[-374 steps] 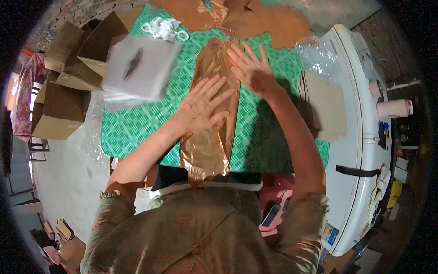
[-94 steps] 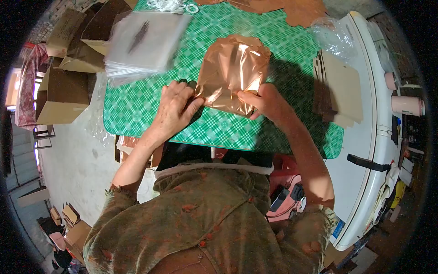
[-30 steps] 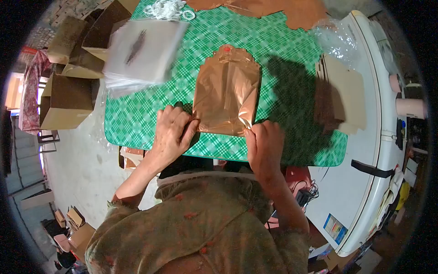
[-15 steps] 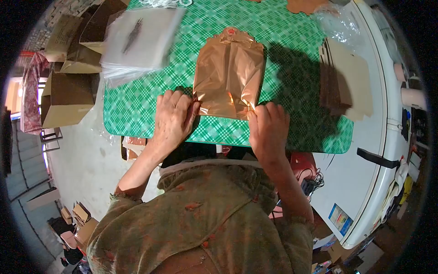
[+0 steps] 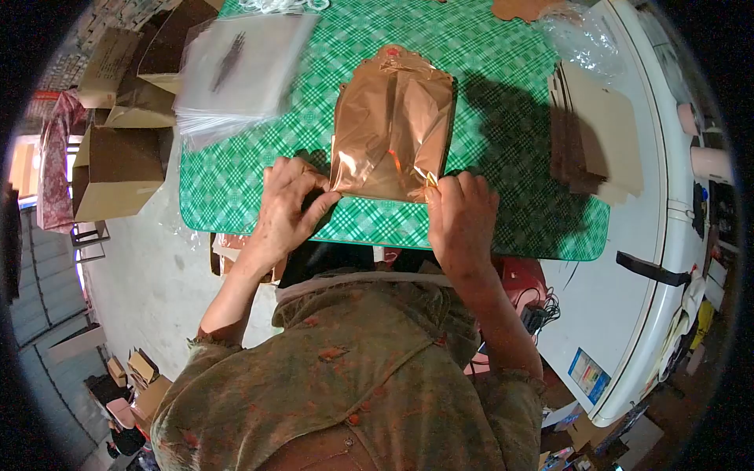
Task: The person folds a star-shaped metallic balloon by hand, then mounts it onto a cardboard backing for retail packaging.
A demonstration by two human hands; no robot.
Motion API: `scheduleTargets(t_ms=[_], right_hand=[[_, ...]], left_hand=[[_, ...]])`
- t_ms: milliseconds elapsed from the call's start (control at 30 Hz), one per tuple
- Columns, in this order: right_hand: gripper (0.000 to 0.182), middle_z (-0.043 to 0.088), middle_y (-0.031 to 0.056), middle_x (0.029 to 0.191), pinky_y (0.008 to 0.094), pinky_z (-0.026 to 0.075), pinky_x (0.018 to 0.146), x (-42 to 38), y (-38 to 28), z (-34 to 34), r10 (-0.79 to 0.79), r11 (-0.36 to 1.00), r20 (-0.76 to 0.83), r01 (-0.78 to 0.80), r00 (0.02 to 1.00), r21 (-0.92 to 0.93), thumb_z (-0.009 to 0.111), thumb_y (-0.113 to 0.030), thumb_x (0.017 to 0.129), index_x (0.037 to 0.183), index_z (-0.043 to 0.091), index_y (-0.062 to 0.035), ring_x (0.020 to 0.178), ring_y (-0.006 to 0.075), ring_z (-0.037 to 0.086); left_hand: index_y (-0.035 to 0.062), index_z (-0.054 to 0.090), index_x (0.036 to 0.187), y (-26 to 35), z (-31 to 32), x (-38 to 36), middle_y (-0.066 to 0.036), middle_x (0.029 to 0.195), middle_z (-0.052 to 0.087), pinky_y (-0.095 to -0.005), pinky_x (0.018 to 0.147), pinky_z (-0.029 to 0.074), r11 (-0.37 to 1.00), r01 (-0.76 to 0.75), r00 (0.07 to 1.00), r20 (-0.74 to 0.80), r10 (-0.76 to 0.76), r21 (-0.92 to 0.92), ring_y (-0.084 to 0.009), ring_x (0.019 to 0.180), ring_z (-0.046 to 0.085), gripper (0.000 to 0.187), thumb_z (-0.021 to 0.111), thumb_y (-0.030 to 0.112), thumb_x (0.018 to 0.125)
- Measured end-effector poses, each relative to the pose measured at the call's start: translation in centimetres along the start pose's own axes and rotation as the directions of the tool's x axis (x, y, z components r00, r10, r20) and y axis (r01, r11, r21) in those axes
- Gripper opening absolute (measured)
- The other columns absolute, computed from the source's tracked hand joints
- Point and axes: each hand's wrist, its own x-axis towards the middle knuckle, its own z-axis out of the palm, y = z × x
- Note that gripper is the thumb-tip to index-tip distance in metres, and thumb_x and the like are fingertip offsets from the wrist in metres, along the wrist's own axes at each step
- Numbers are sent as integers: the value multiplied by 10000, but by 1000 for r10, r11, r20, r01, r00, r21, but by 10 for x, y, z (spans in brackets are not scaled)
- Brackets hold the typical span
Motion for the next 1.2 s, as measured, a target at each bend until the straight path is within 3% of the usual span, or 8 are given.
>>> scheduleTargets(t_ms=[300,400,500,700,800,900,1033,1200], right_hand=[[163,591,88,963,483,422,835,3,3,1,45,998,44,-47,998,46,708,-231,937,928,612,-99,952,312,571],[168,602,84,957,476,411,836,4,1,-10,26,971,56,-38,998,236,733,-212,913,949,623,-92,942,311,572],[180,606,91,935,472,403,839,4,3,-13,-25,954,14,20,1000,299,753,-186,886,971,631,-84,927,323,573],[156,601,111,911,491,409,834,7,7,-11,-28,947,11,23,1000,321,749,-147,873,928,635,-57,919,354,569],[134,581,92,889,432,431,815,9,7,-11,-49,959,42,36,998,280,737,-33,863,922,619,-55,900,316,559],[135,609,119,897,488,421,815,9,6,-9,-25,958,26,17,999,287,736,-147,883,882,638,-54,899,359,573],[142,609,115,895,486,426,807,12,3,-14,-47,963,21,40,999,268,734,-159,889,872,634,-59,899,355,577],[135,604,105,905,489,429,800,12,5,-8,-52,970,20,46,998,237,723,-177,906,896,638,-73,899,345,580]], left_hand=[[47,696,915,10,4,3,-81,913,558,-414,821,359,999,42,999,-27,-42,-2,-287,916,509,100,737,136,935],[42,688,906,11,5,3,-87,913,554,-419,816,359,999,48,998,-41,-48,-1,-288,916,509,100,735,128,926],[36,682,909,10,8,2,-89,912,555,-427,814,363,998,56,996,-68,-56,-3,-290,910,510,107,737,128,917],[63,717,934,8,10,2,-77,891,558,-426,800,372,999,40,994,-101,-39,13,-279,889,517,85,749,119,880],[72,724,960,14,8,6,-76,875,596,-426,794,379,997,73,989,-127,-75,-23,-285,869,532,109,756,143,884],[37,692,914,14,14,13,-107,806,603,-430,769,402,998,63,976,-211,-57,21,-313,808,539,164,766,184,912],[50,663,860,13,22,17,-113,790,614,-447,744,402,983,78,970,-241,-37,164,-329,791,552,131,737,141,917],[64,636,862,14,24,16,-99,796,593,-442,735,385,976,66,971,-238,-15,210,-315,799,547,114,737,109,888]])
